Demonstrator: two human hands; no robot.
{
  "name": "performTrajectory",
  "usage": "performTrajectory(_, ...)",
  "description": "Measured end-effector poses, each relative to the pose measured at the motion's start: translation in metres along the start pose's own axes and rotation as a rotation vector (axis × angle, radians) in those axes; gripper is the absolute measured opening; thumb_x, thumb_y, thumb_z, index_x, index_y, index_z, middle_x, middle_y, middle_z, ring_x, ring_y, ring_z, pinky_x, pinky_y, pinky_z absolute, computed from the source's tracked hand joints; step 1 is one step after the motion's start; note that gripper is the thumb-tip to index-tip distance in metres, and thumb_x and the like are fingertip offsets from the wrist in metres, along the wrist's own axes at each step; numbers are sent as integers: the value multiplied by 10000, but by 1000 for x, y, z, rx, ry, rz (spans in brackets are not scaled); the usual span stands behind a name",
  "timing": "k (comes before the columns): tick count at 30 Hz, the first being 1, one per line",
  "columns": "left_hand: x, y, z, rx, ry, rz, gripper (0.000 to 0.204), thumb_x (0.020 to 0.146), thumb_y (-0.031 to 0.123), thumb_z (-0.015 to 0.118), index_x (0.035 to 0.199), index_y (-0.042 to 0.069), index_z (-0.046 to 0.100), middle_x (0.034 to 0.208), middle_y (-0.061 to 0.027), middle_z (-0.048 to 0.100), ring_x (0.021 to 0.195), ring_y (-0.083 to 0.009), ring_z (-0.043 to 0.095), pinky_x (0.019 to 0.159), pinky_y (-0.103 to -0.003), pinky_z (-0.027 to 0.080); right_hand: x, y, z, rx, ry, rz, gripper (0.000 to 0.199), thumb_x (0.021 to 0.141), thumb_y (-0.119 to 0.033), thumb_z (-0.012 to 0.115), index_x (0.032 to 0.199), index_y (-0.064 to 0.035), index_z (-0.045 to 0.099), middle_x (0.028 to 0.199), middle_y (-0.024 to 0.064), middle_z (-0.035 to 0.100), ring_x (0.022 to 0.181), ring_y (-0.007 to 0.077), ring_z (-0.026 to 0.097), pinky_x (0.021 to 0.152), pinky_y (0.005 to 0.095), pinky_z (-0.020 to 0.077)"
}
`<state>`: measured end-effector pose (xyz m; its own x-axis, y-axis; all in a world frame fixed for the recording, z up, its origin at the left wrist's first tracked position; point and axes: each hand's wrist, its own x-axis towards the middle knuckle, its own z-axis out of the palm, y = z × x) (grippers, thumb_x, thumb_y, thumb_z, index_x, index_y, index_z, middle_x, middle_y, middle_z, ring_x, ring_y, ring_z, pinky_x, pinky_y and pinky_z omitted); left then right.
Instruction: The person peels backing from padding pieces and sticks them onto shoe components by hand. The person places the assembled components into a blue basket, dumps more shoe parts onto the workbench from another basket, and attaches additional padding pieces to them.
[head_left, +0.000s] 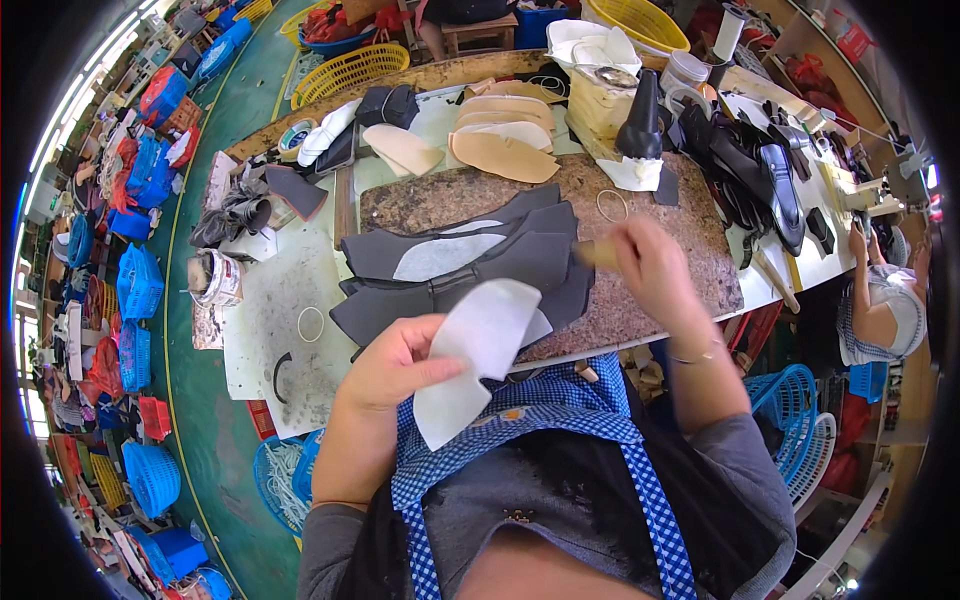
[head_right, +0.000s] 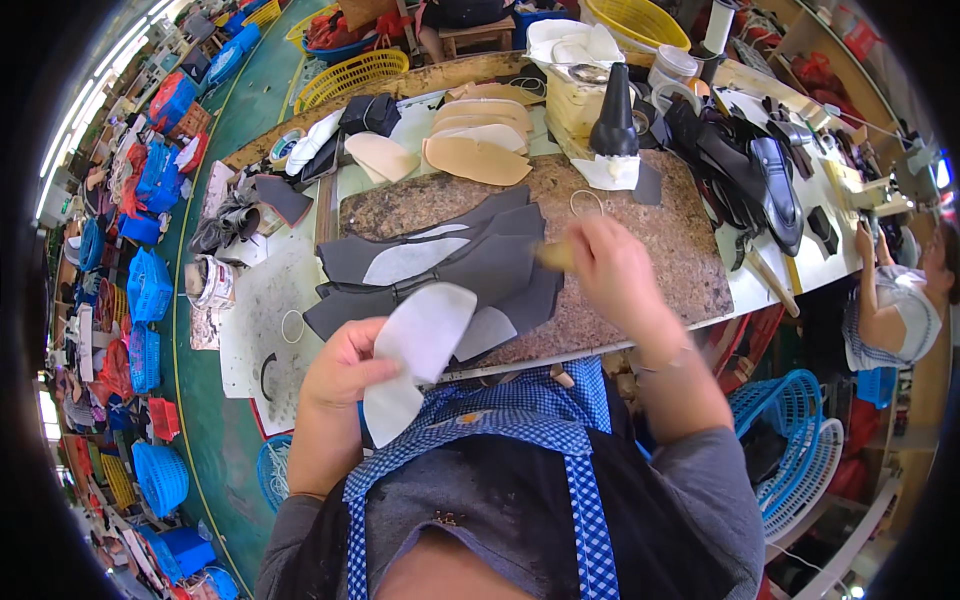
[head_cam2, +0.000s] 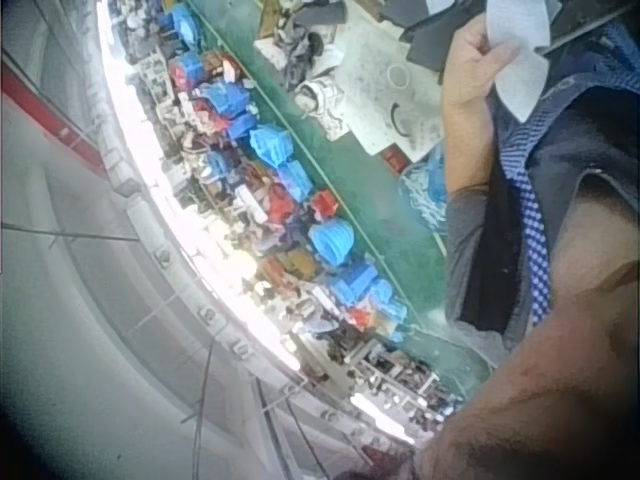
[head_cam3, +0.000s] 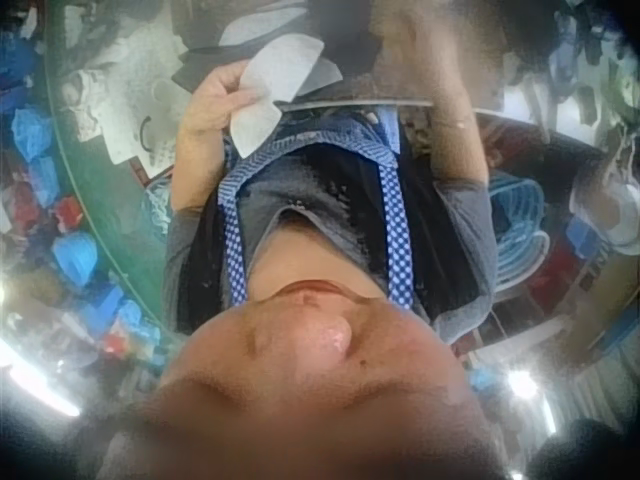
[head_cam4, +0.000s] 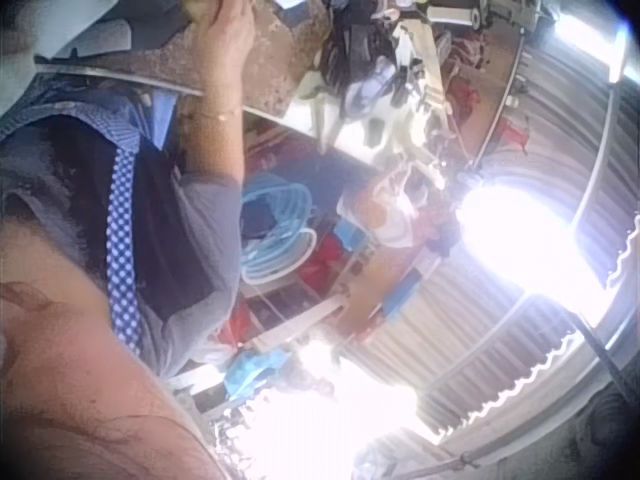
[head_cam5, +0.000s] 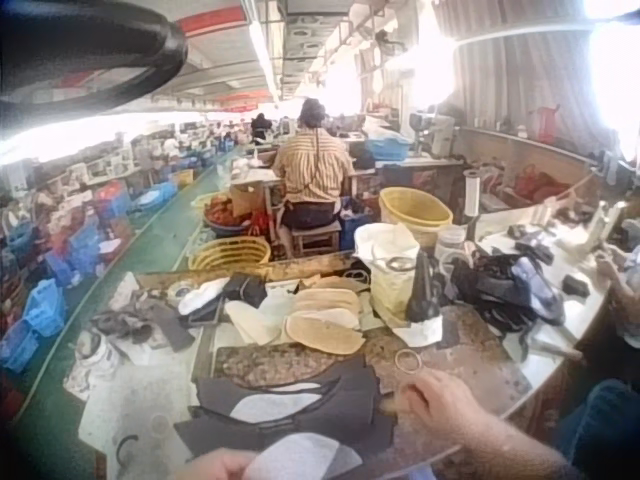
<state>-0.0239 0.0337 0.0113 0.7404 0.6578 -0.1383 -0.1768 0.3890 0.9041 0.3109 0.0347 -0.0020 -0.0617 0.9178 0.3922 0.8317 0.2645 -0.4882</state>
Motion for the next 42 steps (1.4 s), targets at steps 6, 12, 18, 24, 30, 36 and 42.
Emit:
performTrajectory(6, 30, -16, 17, -253, 301, 66, 420, 869, 19, 585, 1269, -10, 460, 1165, -102, 597, 1036, -163, 605, 893, -319, 491, -20, -62, -29, 16, -44, -362, 322, 738, -128, 661, 1044, -38, 622, 974, 99, 586, 957, 305, 581, 817, 407, 490)
performTrajectory(12, 47, -34, 30, -762, 201, -165, 365, 898, 215, 529, 1228, 59, 512, 1132, -90, 616, 1030, -217, 599, 894, -389, 474, -5, -93, 27, 6, -134, -882, 270, 696, -155, 640, 918, -9, 591, 898, 110, 553, 827, 272, 580, 733, 375, 500)
performTrajectory(18, 24, -23, 2, -783, 384, 51, 644, 903, 465, 459, 1335, -12, 435, 1323, -228, 500, 1237, -348, 479, 1056, -466, 369, 19, -103, 39, 557, 96, -641, 208, 726, 19, 668, 906, -11, 568, 828, 136, 557, 737, 306, 589, 652, 342, 497)
performTrajectory(24, 7, -7, -4, -268, 239, 396, 564, 909, 392, 573, 1313, 20, 450, 1183, -148, 585, 1087, -240, 583, 935, -364, 469, 20, -79, 40, 1333, -357, 304, 151, 886, -64, 665, 1005, 2, 598, 923, 6, 634, 769, 63, 580, 694, 230, 495)
performTrajectory(30, 10, -32, -10, 156, 706, 223, 292, 825, 97, 726, 1071, 11, 593, 871, -32, 671, 796, -97, 627, 703, -260, 510, 12, -71, 52, 1626, -506, 835, 187, 904, -115, 641, 1050, 3, 643, 940, 41, 673, 786, 155, 632, 722, 250, 505)
performTrajectory(36, 15, -40, -7, 1027, 838, 393, 256, 817, 128, 737, 1004, 17, 600, 805, -44, 668, 703, -74, 597, 627, -232, 481, 0, -75, 74, 551, -180, 203, 227, 788, -210, 763, 885, -19, 690, 765, 103, 670, 674, 189, 648, 606, 314, 504)
performTrajectory(42, 12, -45, -10, 935, 928, 278, 294, 763, 149, 784, 951, 40, 587, 781, -53, 674, 677, -98, 608, 621, -257, 490, 0, -81, 93, 366, -46, 36, 220, 701, -198, 793, 749, -38, 650, 694, 126, 634, 614, 299, 626, 548, 355, 494)
